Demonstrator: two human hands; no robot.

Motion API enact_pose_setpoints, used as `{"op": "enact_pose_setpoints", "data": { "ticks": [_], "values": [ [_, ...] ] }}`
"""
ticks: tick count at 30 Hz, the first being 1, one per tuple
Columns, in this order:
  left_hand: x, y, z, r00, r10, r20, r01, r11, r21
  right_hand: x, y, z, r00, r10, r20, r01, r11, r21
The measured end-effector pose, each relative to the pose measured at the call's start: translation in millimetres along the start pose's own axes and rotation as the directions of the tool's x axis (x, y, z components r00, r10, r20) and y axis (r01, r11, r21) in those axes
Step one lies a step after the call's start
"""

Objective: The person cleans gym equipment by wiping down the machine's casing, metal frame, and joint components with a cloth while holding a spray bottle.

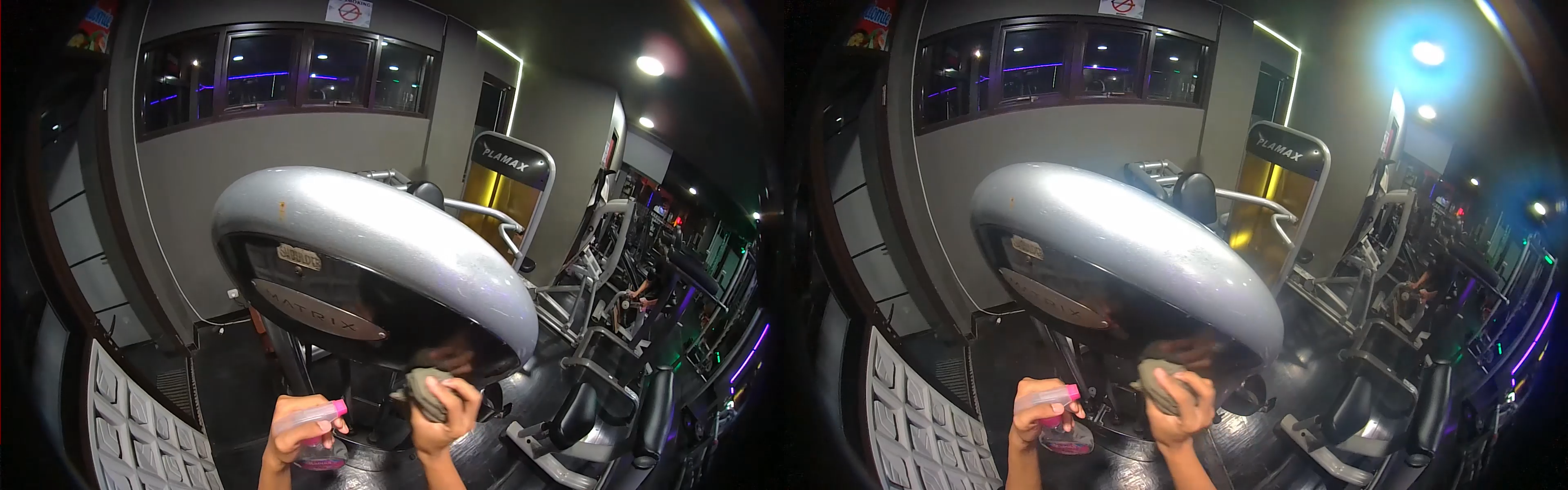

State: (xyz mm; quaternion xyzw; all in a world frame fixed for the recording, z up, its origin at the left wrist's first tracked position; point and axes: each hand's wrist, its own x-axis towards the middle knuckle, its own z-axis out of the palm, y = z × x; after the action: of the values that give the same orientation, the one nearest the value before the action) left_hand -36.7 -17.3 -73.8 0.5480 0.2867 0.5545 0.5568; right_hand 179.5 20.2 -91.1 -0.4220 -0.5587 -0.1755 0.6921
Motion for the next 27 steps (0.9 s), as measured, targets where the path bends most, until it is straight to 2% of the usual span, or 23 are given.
{"op": "enact_pose_setpoints", "data": {
  "ticks": [5,9,12,14,17,19,20,24,26,27],
  "values": [
    [2.0,7.0,-20.2,1.000,-0.007,-0.003,0.008,0.998,0.054,-18.2,-23.3,43.4,0.988,-0.030,0.154,0.008,0.990,0.139],
    [0.0,13.1,-38.5,0.999,-0.021,0.050,0.018,0.999,0.051,-10.3,-17.9,32.2,0.981,-0.095,0.167,0.088,0.995,0.049],
    [-2.9,18.0,-46.3,0.994,-0.079,0.080,0.075,0.995,0.062,-2.6,-6.3,1.4,0.990,-0.047,0.132,0.058,0.995,-0.078],
    [-3.7,20.7,-48.5,0.990,-0.110,0.088,0.104,0.992,0.065,6.2,0.2,-17.1,0.999,-0.009,0.041,0.016,0.982,-0.189],
    [-1.7,22.9,-56.8,0.996,-0.077,0.055,0.074,0.996,0.056,19.4,-3.7,-25.6,0.994,0.034,-0.102,-0.058,0.967,-0.249],
    [7.9,24.1,-63.4,0.971,0.211,0.113,-0.230,0.954,0.193,27.5,-12.8,-20.5,0.989,0.015,-0.150,-0.053,0.967,-0.250],
    [11.4,29.3,-63.8,0.971,0.207,0.117,-0.226,0.956,0.185,32.9,-22.6,-15.3,0.994,-0.009,-0.105,-0.020,0.962,-0.273],
    [31.6,44.6,-61.9,0.963,0.230,0.142,-0.253,0.951,0.179,29.8,-52.9,18.8,0.995,-0.081,0.055,0.089,0.984,-0.156],
    [43.9,44.7,-60.6,0.933,0.325,0.156,-0.348,0.926,0.148,23.0,-61.9,34.1,0.979,-0.135,0.153,0.153,0.982,-0.114],
    [48.8,48.0,-64.8,0.925,0.295,0.238,-0.334,0.932,0.141,17.1,-61.4,39.1,0.970,-0.155,0.188,0.178,0.978,-0.113]
  ]
}}
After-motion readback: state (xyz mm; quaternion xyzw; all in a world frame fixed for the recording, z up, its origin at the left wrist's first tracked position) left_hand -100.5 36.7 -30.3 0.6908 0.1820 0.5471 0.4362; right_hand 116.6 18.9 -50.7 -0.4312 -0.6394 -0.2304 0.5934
